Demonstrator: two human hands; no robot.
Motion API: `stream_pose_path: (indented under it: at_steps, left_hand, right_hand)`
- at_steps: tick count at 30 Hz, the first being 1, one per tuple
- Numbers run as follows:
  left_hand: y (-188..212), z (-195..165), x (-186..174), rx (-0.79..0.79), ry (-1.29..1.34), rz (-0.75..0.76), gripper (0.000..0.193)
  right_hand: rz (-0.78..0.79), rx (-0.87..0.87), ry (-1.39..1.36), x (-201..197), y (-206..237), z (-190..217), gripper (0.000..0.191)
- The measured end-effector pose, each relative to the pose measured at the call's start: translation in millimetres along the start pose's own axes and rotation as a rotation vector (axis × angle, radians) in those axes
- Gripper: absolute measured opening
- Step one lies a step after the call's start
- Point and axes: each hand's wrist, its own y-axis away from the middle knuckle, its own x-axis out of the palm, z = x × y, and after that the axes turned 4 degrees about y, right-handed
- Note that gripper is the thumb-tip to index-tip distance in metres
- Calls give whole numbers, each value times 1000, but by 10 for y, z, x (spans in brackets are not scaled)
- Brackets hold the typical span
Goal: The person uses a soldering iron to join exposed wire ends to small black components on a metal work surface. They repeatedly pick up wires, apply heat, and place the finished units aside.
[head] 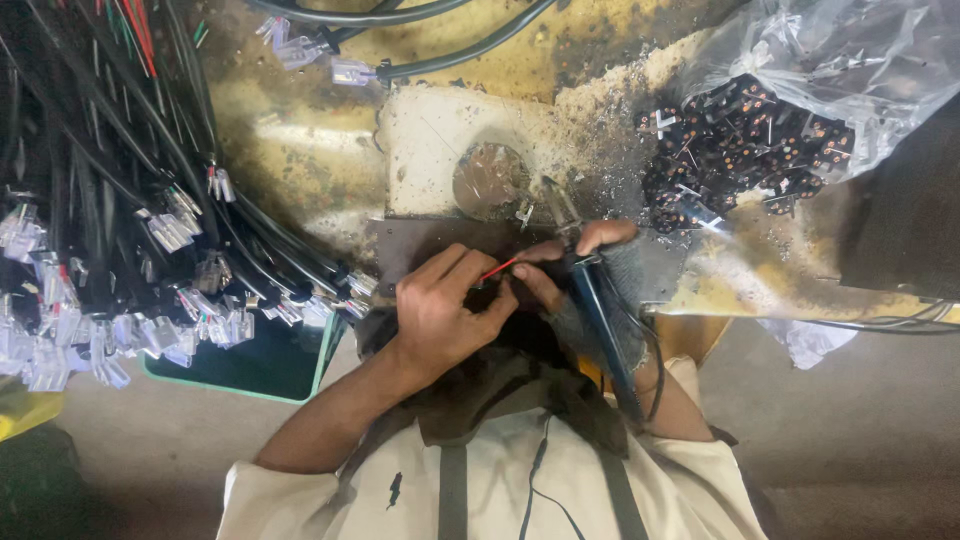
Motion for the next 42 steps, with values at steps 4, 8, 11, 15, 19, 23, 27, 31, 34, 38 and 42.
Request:
stream_pose_path:
  at_steps: [4,8,11,15,19,23,27,31,34,38,42]
  left_hand:
    - [35,19,2,79,86,-75,15]
    - [60,25,29,153,15,-61,16]
    - [70,29,27,203,-38,-35,17]
    - [81,17,5,251,-63,-16,19]
    - [56,-32,-59,199,-138,67,14]
    - [-74,-68,-169,53,-242,28,7]
    - [-260,-53,-247,-138,-304,33,12]
    - [-361,-55,-208,-117,-359,39,16]
    - [-346,-79,-202,-166,-320,117,19]
    - [-188,-126,-234,-87,-195,142,20]
    - [42,-100,-95,-56,-187,2,13]
  right_hand:
    - [-107,44,-132,25,79,-170,36]
    - [-165,-47,-177,123,64,-269,43]
    - [-179,-99,-147,108,59,-218,49]
    - [-91,140,-318,6,42,-88,46]
    - [-70,-55,47,-53,29,-12,42]
    - [-119,7,-113,-12,20,23,47]
    - [-202,-134,-6,-16,-8,64,51]
    - [-132,-67,148,-57,-15,106,47]
    - [-136,-138,15,-84,33,114,47]
    - [-70,-69,-17,-29,106,91,43]
    - [-124,-222,-9,129,81,29,48]
